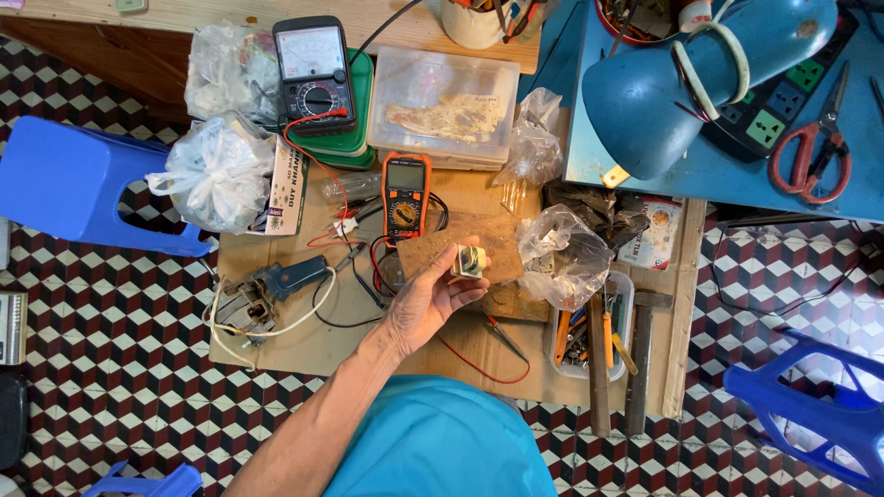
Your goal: The person sits at a cluttered workbench and works on a small electrical plug or socket component, holding it with both hands and using pliers to grip and manipulate its parts. They repeatedly turn the component over, pull at its sections, and reposition it on the wooden board while working.
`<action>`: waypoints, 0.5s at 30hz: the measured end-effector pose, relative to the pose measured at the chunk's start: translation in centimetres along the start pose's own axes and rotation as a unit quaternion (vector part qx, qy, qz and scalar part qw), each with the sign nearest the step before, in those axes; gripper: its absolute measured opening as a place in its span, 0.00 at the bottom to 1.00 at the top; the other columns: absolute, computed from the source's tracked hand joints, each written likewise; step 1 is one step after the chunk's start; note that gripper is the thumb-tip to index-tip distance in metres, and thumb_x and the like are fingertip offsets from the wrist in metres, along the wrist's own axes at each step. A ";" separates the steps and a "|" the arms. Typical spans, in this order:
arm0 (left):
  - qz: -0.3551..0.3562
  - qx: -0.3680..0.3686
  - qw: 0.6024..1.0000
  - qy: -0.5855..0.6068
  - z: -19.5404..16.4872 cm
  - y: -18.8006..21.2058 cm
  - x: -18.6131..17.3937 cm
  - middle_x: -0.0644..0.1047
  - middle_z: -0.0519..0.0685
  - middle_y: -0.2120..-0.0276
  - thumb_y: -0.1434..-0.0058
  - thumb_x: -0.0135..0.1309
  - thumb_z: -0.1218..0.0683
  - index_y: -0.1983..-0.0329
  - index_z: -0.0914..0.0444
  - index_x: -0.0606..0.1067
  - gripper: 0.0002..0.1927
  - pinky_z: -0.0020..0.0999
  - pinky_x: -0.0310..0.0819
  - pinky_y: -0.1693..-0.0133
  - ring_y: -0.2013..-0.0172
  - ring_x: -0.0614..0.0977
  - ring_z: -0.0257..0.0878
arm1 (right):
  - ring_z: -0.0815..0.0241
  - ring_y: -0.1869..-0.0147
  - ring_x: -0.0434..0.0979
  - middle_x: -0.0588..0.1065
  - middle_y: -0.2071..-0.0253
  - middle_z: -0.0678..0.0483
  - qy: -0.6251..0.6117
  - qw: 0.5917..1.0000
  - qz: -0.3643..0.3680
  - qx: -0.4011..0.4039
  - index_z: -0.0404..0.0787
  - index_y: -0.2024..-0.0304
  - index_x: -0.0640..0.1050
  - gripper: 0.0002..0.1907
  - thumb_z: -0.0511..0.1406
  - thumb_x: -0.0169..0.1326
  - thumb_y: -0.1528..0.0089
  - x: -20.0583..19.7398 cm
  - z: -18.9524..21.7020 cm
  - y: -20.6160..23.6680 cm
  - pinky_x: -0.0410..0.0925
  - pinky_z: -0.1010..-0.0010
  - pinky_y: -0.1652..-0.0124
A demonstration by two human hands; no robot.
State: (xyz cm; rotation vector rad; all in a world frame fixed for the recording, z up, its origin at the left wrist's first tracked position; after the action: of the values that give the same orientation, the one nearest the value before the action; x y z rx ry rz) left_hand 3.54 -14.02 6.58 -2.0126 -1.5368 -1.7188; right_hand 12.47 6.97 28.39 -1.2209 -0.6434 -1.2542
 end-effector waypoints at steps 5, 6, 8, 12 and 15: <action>0.011 0.016 1.000 -0.003 0.4 0.1 0.1 0.79 0.58 0.46 0.27 0.47 0.45 0.39 0.64 0.72 0.22 0.36 0.80 0.49 0.55 0.84 0.41 | 0.65 0.67 0.73 0.76 0.60 0.52 0.056 0.991 -0.125 0.008 0.34 0.32 0.68 0.21 0.41 0.44 0.22 0.0 1.1 0.8 0.66 0.77 0.74; 0.013 0.018 1.000 -0.002 0.5 0.2 0.2 0.79 0.58 0.46 0.26 0.47 0.45 0.39 0.65 0.71 0.22 0.36 0.80 0.49 0.55 0.84 0.42 | 0.65 0.68 0.73 0.76 0.60 0.52 0.090 0.981 -0.172 0.025 0.34 0.32 0.68 0.21 0.41 0.43 0.22 -1.2 0.6 1.0 0.66 0.77 0.75; 0.010 0.019 1.000 -0.003 0.7 0.4 0.3 0.79 0.57 0.46 0.26 0.47 0.44 0.38 0.65 0.71 0.23 0.36 0.80 0.49 0.54 0.84 0.42 | 0.65 0.68 0.73 0.76 0.59 0.51 0.213 0.939 -0.260 0.074 0.34 0.32 0.68 0.20 0.40 0.43 0.21 -4.3 -1.3 1.7 0.66 0.77 0.75; -0.007 0.020 1.000 -0.015 0.9 0.4 0.2 0.79 0.53 0.51 0.28 0.48 0.45 0.36 0.62 0.71 0.23 0.34 0.80 0.49 0.55 0.83 0.40 | 0.69 0.70 0.71 0.75 0.62 0.53 0.428 0.821 -0.302 0.229 0.34 0.29 0.67 0.27 0.38 0.45 0.30 -10.6 -5.2 4.2 0.66 0.77 0.78; -0.021 0.018 0.999 -0.030 0.7 0.0 0.6 0.79 0.50 0.54 0.28 0.49 0.45 0.35 0.62 0.71 0.23 0.34 0.79 0.50 0.55 0.82 0.39 | 0.70 0.70 0.69 0.74 0.64 0.53 0.411 0.815 -0.255 0.319 0.38 0.25 0.62 0.30 0.36 0.48 0.30 -12.8 -7.3 5.1 0.66 0.78 0.73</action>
State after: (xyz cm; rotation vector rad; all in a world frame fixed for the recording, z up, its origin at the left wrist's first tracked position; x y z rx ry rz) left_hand 3.93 -13.25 6.80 -2.0458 -1.6277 -1.6465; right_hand 12.14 4.01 13.07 0.1244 -0.6579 -1.6496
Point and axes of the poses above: each hand's wrist, its own y-axis away from the middle knuckle, its own x-axis out of the palm, z = x × y, the point moved 1 cm from there along -y, towards the middle knuckle
